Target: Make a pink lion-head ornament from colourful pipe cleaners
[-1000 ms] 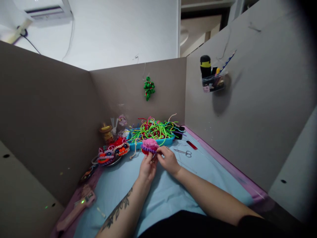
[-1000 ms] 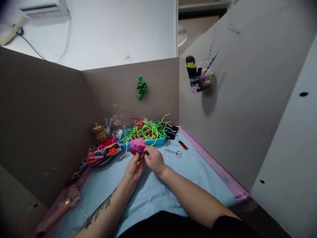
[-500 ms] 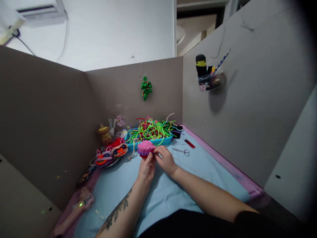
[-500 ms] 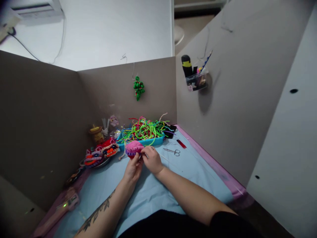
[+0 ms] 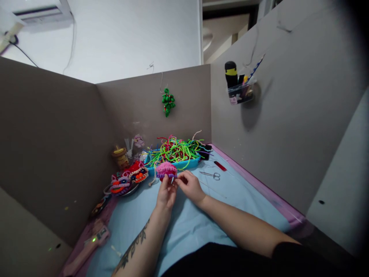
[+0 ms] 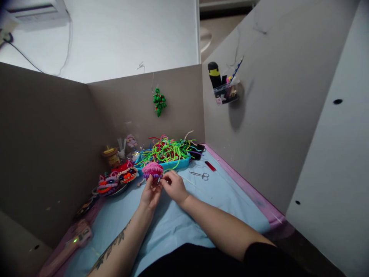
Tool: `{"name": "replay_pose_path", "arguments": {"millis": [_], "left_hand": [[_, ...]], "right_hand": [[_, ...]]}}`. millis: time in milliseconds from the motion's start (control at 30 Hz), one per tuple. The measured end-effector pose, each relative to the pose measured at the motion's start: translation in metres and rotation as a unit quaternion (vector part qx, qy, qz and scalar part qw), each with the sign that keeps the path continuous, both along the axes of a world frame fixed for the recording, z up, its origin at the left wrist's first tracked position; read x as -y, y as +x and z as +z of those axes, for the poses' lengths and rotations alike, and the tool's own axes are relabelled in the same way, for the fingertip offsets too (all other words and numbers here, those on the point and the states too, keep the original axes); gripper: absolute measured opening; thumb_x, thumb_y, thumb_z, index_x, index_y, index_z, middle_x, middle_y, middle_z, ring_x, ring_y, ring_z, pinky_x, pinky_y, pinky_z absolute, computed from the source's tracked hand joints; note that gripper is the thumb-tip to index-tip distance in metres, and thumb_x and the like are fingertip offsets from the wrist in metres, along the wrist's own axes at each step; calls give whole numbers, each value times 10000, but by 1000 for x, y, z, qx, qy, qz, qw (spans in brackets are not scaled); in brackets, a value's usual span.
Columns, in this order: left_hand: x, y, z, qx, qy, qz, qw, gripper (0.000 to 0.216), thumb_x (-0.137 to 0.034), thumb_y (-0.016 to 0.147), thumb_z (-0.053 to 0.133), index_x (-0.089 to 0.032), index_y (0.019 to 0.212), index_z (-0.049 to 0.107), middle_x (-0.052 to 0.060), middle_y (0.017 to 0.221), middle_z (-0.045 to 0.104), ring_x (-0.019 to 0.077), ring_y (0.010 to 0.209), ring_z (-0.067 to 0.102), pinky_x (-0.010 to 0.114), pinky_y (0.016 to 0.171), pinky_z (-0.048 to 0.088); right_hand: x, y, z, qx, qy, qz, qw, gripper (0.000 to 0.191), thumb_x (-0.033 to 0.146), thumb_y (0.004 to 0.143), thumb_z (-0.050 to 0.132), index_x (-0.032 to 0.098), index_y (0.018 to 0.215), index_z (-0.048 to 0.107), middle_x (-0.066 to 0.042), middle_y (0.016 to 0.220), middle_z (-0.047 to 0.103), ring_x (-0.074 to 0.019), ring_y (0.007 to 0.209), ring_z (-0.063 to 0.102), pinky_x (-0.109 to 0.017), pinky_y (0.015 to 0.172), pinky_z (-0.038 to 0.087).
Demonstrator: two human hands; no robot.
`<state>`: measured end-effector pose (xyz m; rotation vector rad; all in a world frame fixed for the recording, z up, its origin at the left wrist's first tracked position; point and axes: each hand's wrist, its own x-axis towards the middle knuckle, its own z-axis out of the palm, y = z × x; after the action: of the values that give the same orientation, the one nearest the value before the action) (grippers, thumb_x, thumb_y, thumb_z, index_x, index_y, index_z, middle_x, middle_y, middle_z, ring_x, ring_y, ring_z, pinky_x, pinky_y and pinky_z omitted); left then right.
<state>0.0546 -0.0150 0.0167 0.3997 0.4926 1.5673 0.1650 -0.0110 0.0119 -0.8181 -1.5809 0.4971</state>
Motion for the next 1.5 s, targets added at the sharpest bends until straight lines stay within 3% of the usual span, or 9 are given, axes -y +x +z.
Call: {"name": "replay_pose_path", "arguments": {"millis": [233, 667, 900, 1067, 1200, 1333, 1500], "left_hand": [[-1, -2, -6, -30, 41, -5, 999, 110, -237, 717, 699, -147, 770, 666, 30, 770, 706, 137, 751, 649, 257, 767, 495], [-1, -3, -10, -58, 65, -31, 996, 203, -269, 670, 736, -145, 819, 675, 40, 812, 711, 154, 791, 645, 280, 787, 471], [-1, -2, -11, -82, 79, -26, 993, 231, -280, 653, 746, -145, 821, 663, 35, 786, 697, 164, 777, 634, 284, 755, 470], [0, -1, -12, -103, 76, -18, 992, 220, -280, 672, 726, -160, 850, 674, 22, 774, 690, 145, 728, 620, 257, 706, 463], [-2, -1, -14, -111, 73, -22, 991, 212, -286, 669, 724, -154, 829, 684, 30, 778, 698, 151, 734, 618, 256, 701, 461], [-2, 1, -16, -116, 78, -21, 990, 238, -283, 654, 741, -132, 830, 689, 36, 768, 702, 143, 721, 618, 251, 712, 456], [-2, 2, -18, -111, 64, -22, 992, 223, -273, 655, 741, -135, 820, 685, 35, 762, 698, 145, 708, 621, 251, 685, 457]], "right_hand": [[-3, -6, 1, -114, -168, 117, 972, 180, 344, 779, 569, 188, 691, 581, 43, 520, 495, -109, 472, 446, -232, 479, 352], [-12, -8, -6, -224, -247, 155, 930, 234, 362, 700, 630, 181, 612, 511, 79, 454, 426, -64, 399, 338, -202, 394, 236], [-13, -7, -4, -297, -345, 209, 866, 245, 336, 616, 701, 176, 683, 529, 75, 465, 484, -54, 374, 373, -179, 349, 193], [-14, -5, -3, -345, -377, 292, 809, 242, 233, 580, 723, 165, 763, 581, 49, 553, 556, -64, 449, 461, -171, 400, 279], [-12, -6, -1, -397, -384, 301, 777, 222, 168, 557, 700, 175, 729, 559, 59, 539, 541, -73, 473, 480, -177, 441, 328], [-11, -10, -1, -417, -375, 289, 776, 225, 112, 529, 637, 180, 722, 543, 70, 530, 523, -67, 466, 453, -175, 446, 325], [-11, -14, -2, -411, -345, 258, 803, 192, 135, 546, 614, 186, 716, 540, 72, 523, 496, -77, 469, 432, -193, 451, 321]]}}
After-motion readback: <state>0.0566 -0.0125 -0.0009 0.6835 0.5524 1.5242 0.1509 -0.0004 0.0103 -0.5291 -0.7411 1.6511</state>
